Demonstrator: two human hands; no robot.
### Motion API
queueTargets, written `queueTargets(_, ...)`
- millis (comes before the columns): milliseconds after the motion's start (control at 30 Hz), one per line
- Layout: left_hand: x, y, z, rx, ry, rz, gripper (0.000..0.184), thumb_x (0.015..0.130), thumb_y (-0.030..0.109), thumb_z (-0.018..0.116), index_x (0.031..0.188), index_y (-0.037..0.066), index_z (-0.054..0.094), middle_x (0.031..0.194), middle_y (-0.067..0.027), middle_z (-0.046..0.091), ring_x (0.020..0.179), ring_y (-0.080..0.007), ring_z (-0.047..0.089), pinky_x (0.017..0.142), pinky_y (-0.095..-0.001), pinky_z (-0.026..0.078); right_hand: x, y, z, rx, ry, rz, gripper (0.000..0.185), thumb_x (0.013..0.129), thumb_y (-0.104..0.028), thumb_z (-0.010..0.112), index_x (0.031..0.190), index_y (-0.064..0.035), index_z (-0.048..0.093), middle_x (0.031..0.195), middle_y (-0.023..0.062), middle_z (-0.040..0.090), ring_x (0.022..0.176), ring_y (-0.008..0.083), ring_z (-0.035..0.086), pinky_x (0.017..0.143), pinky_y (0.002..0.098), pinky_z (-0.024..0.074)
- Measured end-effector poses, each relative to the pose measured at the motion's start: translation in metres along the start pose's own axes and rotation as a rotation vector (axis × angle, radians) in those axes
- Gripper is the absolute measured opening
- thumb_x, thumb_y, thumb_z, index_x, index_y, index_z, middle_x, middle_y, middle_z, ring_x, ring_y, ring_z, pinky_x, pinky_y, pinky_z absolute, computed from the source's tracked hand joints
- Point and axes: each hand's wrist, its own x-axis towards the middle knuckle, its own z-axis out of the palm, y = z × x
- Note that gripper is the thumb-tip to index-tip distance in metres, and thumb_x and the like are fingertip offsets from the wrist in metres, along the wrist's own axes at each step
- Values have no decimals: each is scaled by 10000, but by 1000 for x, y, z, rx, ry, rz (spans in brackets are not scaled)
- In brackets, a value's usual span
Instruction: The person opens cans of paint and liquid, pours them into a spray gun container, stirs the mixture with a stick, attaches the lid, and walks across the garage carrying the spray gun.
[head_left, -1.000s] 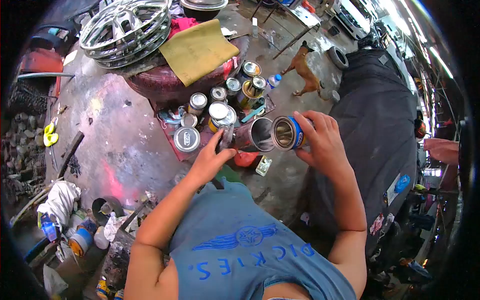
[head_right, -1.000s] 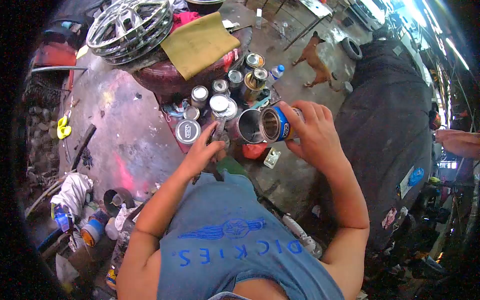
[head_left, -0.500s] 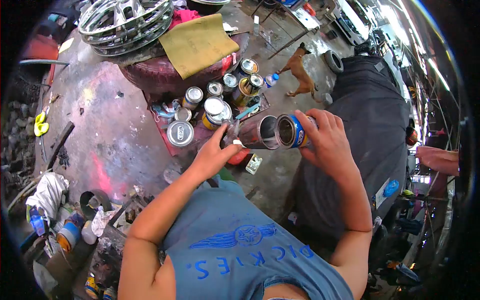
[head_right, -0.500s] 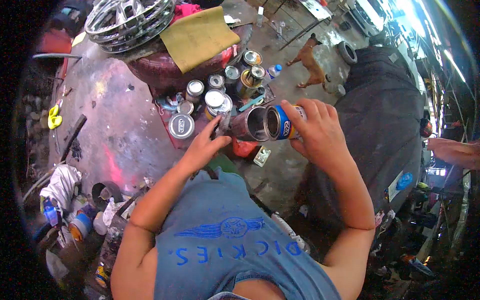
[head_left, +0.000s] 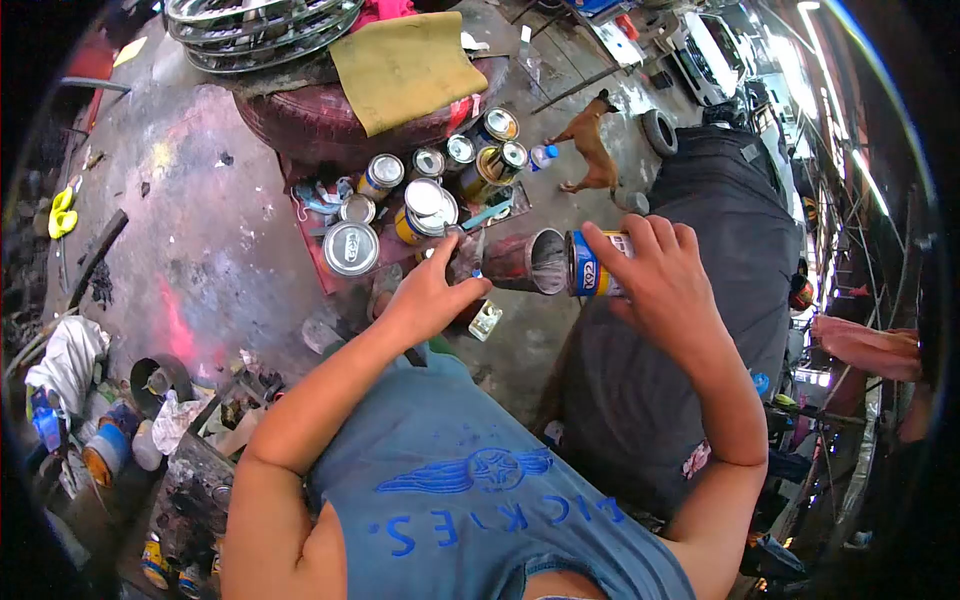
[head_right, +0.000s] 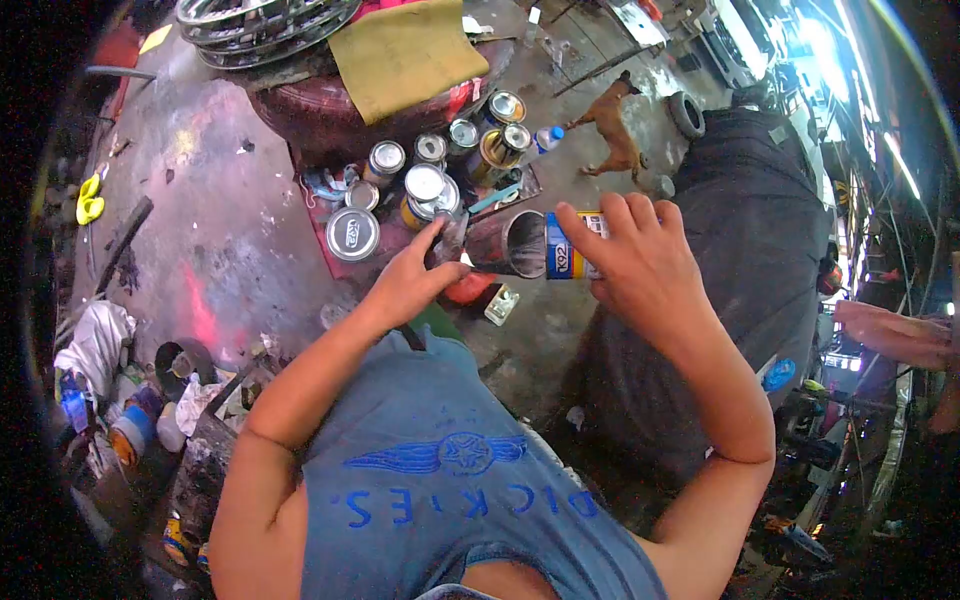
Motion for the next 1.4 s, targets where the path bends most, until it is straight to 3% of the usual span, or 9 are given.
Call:
queueTargets(267,-4,-7,3,36,31,0,963,852,481,697,1538,-73,312,1448,-313,511,1340,-364,533,1116,-383,388,20,-12,-5,-119,-40,-111,771,667,-140,792,1384,-238,526,1066,75,541,1024,263,544,837,409,417)
queueTargets(367,-4,-12,5,53,54,8,945,858,477,703,1540,-55,324,1423,-309,540,1317,-359,558,1102,-382,402,22,-13,2,-84,-160,-71,939,586,-170,886,1439,-243,501,1143,87,544,1105,284,535,924,438,422)
queueTargets(667,-4,-11,1,31,44,-68,976,828,501,719,1546,-33,330,1365,-311,579,1264,-366,595,1075,-390,427,26,-16,9,-36,-177,-37,924,586,-170,876,1434,-235,516,1126,84,545,1098,280,540,916,441,424)
queueTargets(833,-1,-13,2,55,25,-75,973,830,495,710,1540,-50,327,1368,-309,578,1269,-369,591,1080,-388,422,26,-12,16,-36,-128,-70,849,622,-201,855,1402,-236,521,1062,73,540,1045,270,546,849,423,427)
queueTargets(1000,6,-20,6,94,12,-88,1021,807,528,690,1539,-70,304,1409,-315,539,1301,-411,551,1096,-420,419,16,-7,24,75,-116,18,864,617,-186,858,1410,-227,519,1092,81,545,1076,284,549,872,432,429)
queueTargets(1200,20,-20,9,70,-3,-115,1027,805,521,701,1544,-70,300,1360,-338,568,1280,-388,576,1080,-399,425,-10,12,57,412,-46,242,966,626,-153,860,1500,-176,449,1215,130,556,1170,322,544,985,456,423)
queueTargets(1300,34,-19,12,14,-41,-209,1024,807,516,700,1552,-59,297,1194,-298,649,1047,-333,673,947,-374,496,-27,18,99,727,103,431,1013,648,-131,857,1543,-117,382,1293,154,550,1230,323,541,1056,443,413)
queueTargets(1333,36,1,7,-18,-105,-309,986,833,458,696,1564,-53,274,1021,-206,668,777,-238,644,756,-337,519,-33,18,114,878,175,520,1018,658,-126,854,1549,-95,363,1314,159,546,1246,316,542,1071,433,410)
queueTargets(1400,45,3,9,-171,-81,-286,952,853,405,689,1574,-41,255,962,-155,652,696,-188,596,675,-313,498,-40,22,143,1239,268,713,992,695,-128,867,1531,-33,340,1371,129,535,1280,257,538,1099,396,407)
